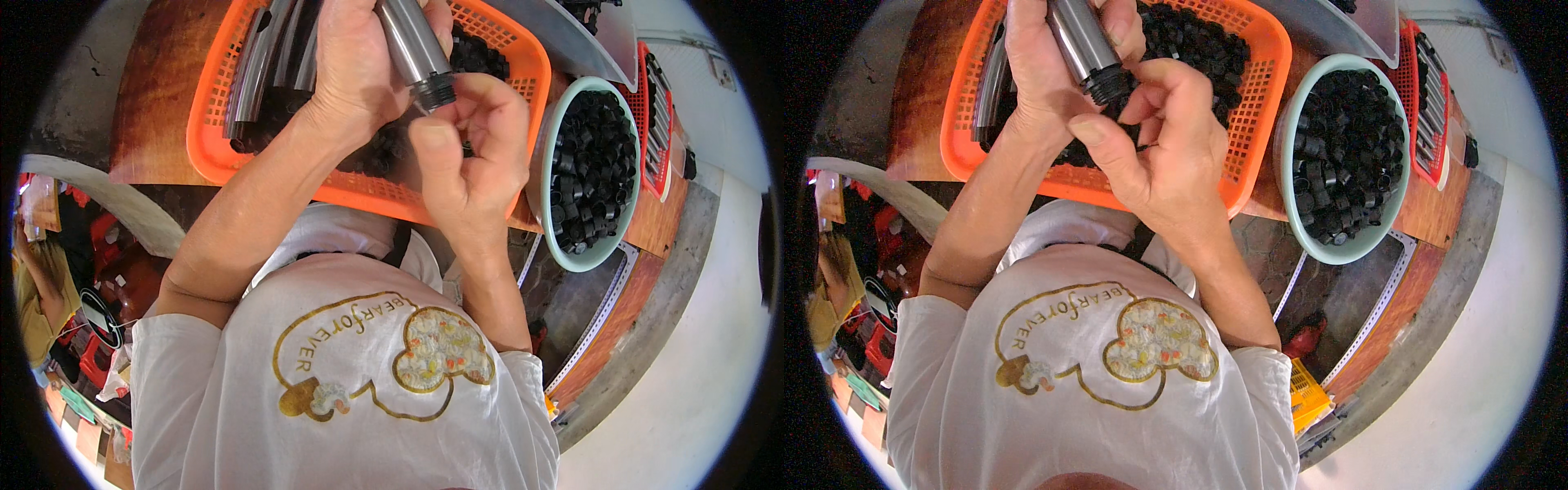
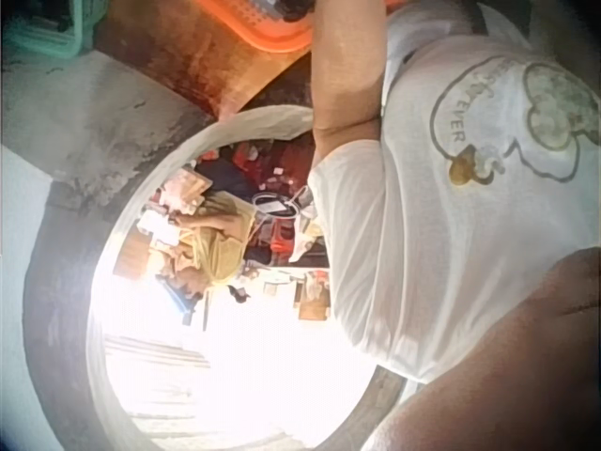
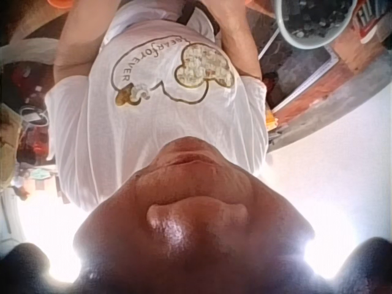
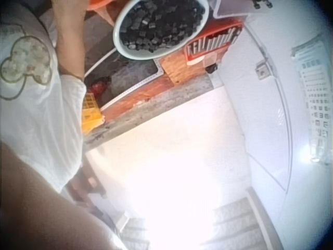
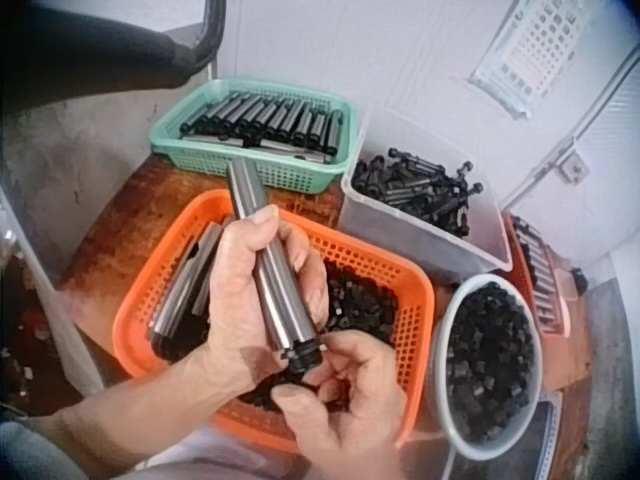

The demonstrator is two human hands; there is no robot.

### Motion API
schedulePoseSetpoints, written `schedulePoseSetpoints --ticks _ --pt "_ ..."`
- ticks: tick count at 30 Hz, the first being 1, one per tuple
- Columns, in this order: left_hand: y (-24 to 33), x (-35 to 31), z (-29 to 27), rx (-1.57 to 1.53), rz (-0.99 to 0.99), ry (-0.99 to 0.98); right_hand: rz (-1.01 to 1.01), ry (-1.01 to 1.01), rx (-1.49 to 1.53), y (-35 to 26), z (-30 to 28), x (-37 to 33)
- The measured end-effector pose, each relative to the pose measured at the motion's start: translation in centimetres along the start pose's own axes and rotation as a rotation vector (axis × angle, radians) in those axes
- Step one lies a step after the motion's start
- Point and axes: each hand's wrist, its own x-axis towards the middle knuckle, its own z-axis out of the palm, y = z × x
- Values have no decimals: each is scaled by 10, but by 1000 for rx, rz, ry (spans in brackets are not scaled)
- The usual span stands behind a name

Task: The person repeatedly picks up cylindrical metal rods and black plastic end caps from an orange basket, then screws the caps onto the rod ends. The person handles the items one at a time, rotating the caps to secure them, and places the assembled units back into the basket.

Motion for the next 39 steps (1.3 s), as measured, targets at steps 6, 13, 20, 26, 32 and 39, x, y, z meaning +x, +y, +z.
schedulePoseSetpoints --ticks 6,13,20,26,32,39 --pt "-1 3 9 -10 49 168 -327 62 -190 14 1 10" --pt "6 -3 9 26 -85 102 -503 106 -312 14 -1 25" --pt "2 0 2 59 -74 30 -545 146 -358 12 1 21" --pt "-4 -3 1 62 -20 53 -442 138 -152 15 4 18" --pt "-1 -2 4 147 112 18 -457 141 -130 19 5 20" --pt "6 -5 7 122 -142 89 -504 157 -174 25 3 20"
